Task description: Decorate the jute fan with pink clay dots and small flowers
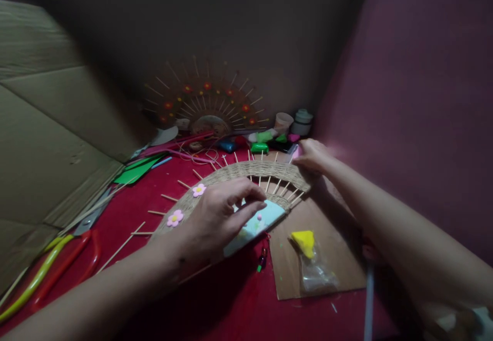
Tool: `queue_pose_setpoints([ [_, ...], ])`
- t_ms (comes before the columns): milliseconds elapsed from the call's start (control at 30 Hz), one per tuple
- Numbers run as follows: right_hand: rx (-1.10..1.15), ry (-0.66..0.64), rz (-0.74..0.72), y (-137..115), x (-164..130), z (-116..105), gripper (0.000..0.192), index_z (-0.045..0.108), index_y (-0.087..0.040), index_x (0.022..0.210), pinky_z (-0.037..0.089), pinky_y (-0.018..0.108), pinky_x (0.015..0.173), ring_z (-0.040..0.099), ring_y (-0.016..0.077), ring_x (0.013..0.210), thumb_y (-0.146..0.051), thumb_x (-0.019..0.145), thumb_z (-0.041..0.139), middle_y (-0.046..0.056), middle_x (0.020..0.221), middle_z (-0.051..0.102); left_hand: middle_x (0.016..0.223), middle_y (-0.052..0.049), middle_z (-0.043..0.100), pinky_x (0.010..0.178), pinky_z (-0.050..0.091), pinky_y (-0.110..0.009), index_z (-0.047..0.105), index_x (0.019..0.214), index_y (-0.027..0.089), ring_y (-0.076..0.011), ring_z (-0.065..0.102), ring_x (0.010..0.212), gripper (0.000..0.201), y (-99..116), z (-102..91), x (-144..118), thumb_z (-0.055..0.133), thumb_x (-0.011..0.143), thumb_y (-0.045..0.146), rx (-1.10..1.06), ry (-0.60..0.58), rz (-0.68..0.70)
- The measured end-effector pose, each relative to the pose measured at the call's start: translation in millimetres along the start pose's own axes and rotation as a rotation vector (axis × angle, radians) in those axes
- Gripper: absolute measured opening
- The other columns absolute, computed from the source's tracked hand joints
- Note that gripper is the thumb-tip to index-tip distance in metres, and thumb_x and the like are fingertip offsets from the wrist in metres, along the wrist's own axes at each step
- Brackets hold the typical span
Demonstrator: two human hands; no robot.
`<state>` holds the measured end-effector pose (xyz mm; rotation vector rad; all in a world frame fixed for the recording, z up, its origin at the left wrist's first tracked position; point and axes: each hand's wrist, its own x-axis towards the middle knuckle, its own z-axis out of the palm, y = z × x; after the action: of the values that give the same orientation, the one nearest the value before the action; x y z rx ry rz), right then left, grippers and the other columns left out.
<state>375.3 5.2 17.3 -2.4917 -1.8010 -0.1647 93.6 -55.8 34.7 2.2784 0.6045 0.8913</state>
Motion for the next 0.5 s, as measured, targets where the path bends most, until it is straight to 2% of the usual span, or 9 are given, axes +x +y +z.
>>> queue_pose_setpoints([
  [100,-0.021,0.138,0.002,8.6,-6.8,-8.5,0.038,0.058,-0.017,0.107,0.037,0.029,0.059,0.059,0.0262,0.092,-0.038,0.076,0.060,0.014,0.112,0.058,0.070,-0.001,0.065,0.059,0.045,-0.022,0.067,0.078,0.016,-0.0113,0.058,0.065,0.006,-2.1,-1.0,4.6,0.065,0.078,0.021,-0.307,-0.023,-0.286],
  [200,-0.032,0.273,0.016,12.9,-14.4,-22.9,0.038,0.052,-0.015,0.111,0.034,0.029,0.056,0.058,0.0261,0.087,-0.036,0.080,0.056,0.016,0.117,0.053,0.066,-0.001,0.063,0.052,0.045,-0.021,0.062,0.075,0.015,-0.0104,0.056,0.057,0.008,-5.7,-2.1,9.0,0.066,0.076,0.022,-0.742,-0.019,-0.499],
  [267,0.026,0.373,-0.038,11.9,-21.9,-34.1,0.036,0.053,-0.014,0.106,0.033,0.029,0.055,0.057,0.0246,0.083,-0.036,0.078,0.060,0.015,0.112,0.055,0.066,-0.003,0.063,0.046,0.044,-0.021,0.060,0.073,0.014,-0.0108,0.056,0.052,0.005,-7.8,-3.3,11.5,0.063,0.075,0.017,-0.979,0.003,-0.582],
  [333,0.177,0.434,-0.144,6.9,-33.3,-44.5,0.029,0.055,-0.015,0.092,0.033,0.028,0.055,0.054,0.0207,0.076,-0.034,0.073,0.066,0.011,0.097,0.058,0.066,-0.004,0.062,0.043,0.044,-0.021,0.060,0.073,0.012,-0.0107,0.055,0.049,0.003,-8.8,-4.8,13.8,0.057,0.075,0.011,-1.135,0.016,-0.658],
  [400,0.370,0.385,-0.237,-1.5,-49.0,-52.5,0.023,0.054,-0.015,0.079,0.034,0.026,0.055,0.051,0.0158,0.068,-0.032,0.072,0.068,0.006,0.082,0.057,0.066,-0.005,0.061,0.043,0.045,-0.020,0.062,0.077,0.009,-0.0100,0.055,0.049,0.012,-8.9,-5.9,15.7,0.052,0.073,0.004,-1.222,0.036,-0.724],
  [500,0.523,0.243,-0.387,-15.7,-76.1,-57.6,0.022,0.055,-0.016,0.076,0.034,0.025,0.054,0.047,0.0127,0.063,-0.034,0.072,0.067,0.002,0.074,0.053,0.068,-0.008,0.061,0.043,0.047,-0.019,0.063,0.079,0.006,-0.0105,0.056,0.051,0.017,-8.1,-5.7,17.3,0.048,0.073,0.000,-1.256,0.058,-0.787],
])
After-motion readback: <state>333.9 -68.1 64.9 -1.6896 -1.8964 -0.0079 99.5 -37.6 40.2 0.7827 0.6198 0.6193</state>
